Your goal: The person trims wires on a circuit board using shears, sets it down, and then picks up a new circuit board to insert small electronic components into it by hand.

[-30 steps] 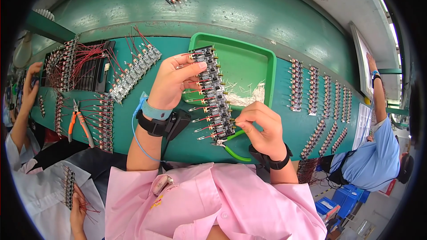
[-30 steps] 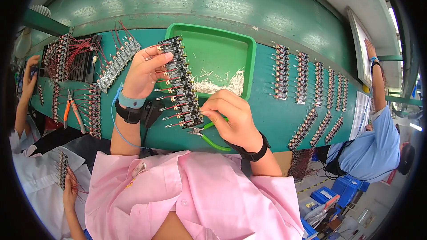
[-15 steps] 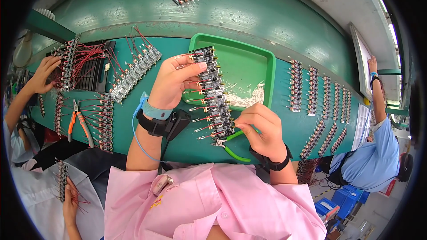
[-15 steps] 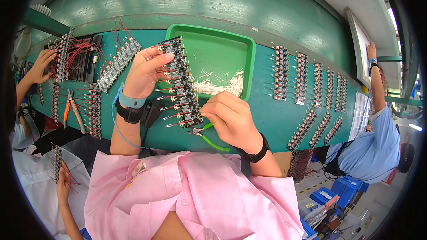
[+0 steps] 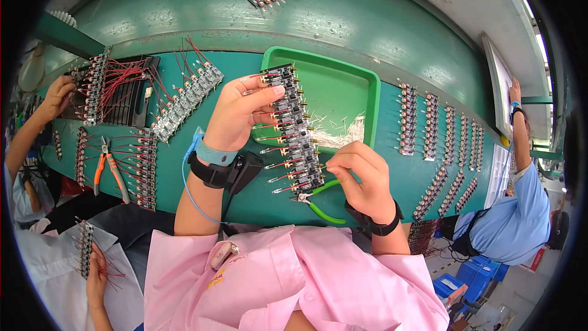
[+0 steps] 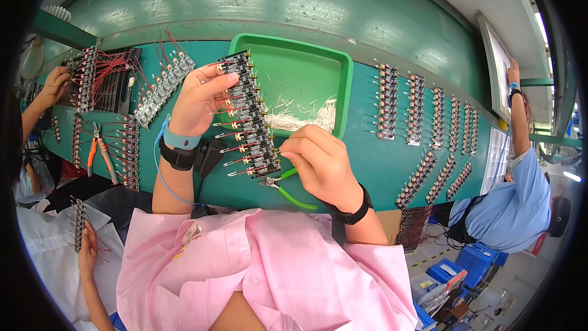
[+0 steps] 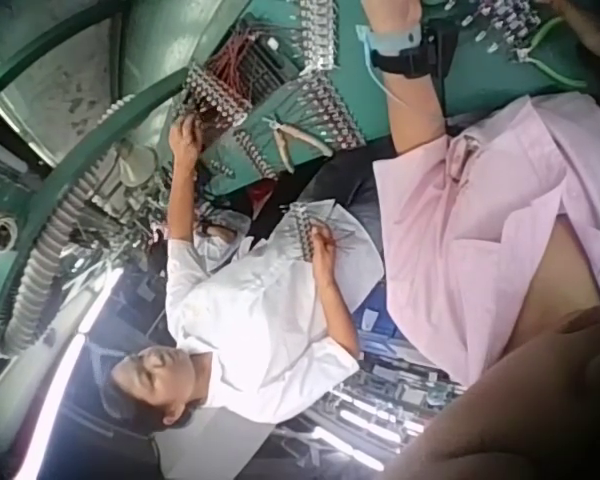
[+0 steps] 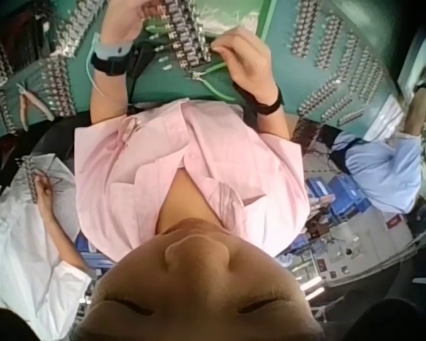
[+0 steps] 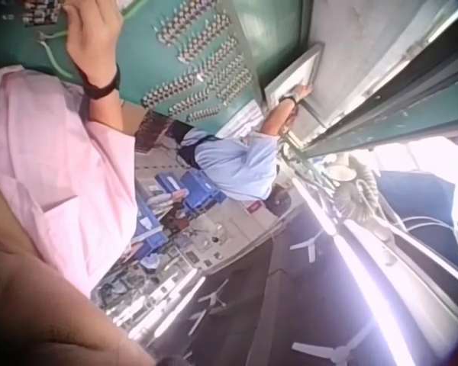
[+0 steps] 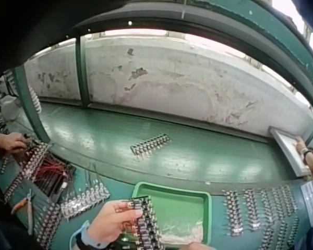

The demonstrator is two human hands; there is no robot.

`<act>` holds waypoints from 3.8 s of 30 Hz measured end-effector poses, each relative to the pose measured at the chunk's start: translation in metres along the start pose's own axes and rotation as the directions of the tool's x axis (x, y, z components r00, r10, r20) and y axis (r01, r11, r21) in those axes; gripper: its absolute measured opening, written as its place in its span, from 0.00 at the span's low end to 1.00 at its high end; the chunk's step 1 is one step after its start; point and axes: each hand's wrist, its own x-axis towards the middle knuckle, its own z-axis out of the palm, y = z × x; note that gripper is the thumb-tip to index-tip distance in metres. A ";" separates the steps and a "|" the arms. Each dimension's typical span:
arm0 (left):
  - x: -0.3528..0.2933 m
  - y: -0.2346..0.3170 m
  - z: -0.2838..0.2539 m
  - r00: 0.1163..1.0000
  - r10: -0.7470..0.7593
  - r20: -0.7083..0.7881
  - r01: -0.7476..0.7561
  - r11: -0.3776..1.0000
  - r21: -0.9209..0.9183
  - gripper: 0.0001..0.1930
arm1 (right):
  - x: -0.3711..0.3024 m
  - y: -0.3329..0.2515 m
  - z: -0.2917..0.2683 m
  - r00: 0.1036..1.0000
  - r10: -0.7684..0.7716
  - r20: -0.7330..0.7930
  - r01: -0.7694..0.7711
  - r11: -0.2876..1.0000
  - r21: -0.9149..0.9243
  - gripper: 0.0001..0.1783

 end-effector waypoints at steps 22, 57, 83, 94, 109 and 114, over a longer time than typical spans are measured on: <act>0.004 0.029 -0.009 0.998 0.043 -0.052 -0.045 0.998 -0.036 0.06 | 0.145 0.030 -0.030 0.990 -0.111 0.089 0.135 0.930 -0.341 0.04; 0.001 0.048 0.012 0.995 0.092 -0.040 -0.096 0.990 -0.102 0.07 | 0.217 0.021 -0.051 0.709 0.015 0.705 0.479 0.724 -0.497 0.05; 0.006 0.031 0.018 0.984 0.166 -0.071 -0.173 0.978 -0.117 0.08 | 0.066 0.038 -0.033 0.915 0.086 0.393 0.176 0.793 -0.583 0.26; -0.006 0.030 0.007 0.987 0.151 -0.057 -0.157 0.979 -0.128 0.06 | 0.043 0.016 -0.035 0.869 0.183 0.459 0.097 0.848 -0.521 0.22; -0.008 0.022 0.002 0.991 0.120 -0.065 -0.122 0.992 -0.029 0.07 | 0.035 0.033 -0.010 0.925 0.071 0.372 0.107 0.894 -0.434 0.06; -0.011 0.025 -0.003 0.992 0.110 -0.062 -0.111 0.994 -0.015 0.07 | 0.034 0.022 -0.008 0.946 0.081 0.315 0.061 0.907 -0.416 0.05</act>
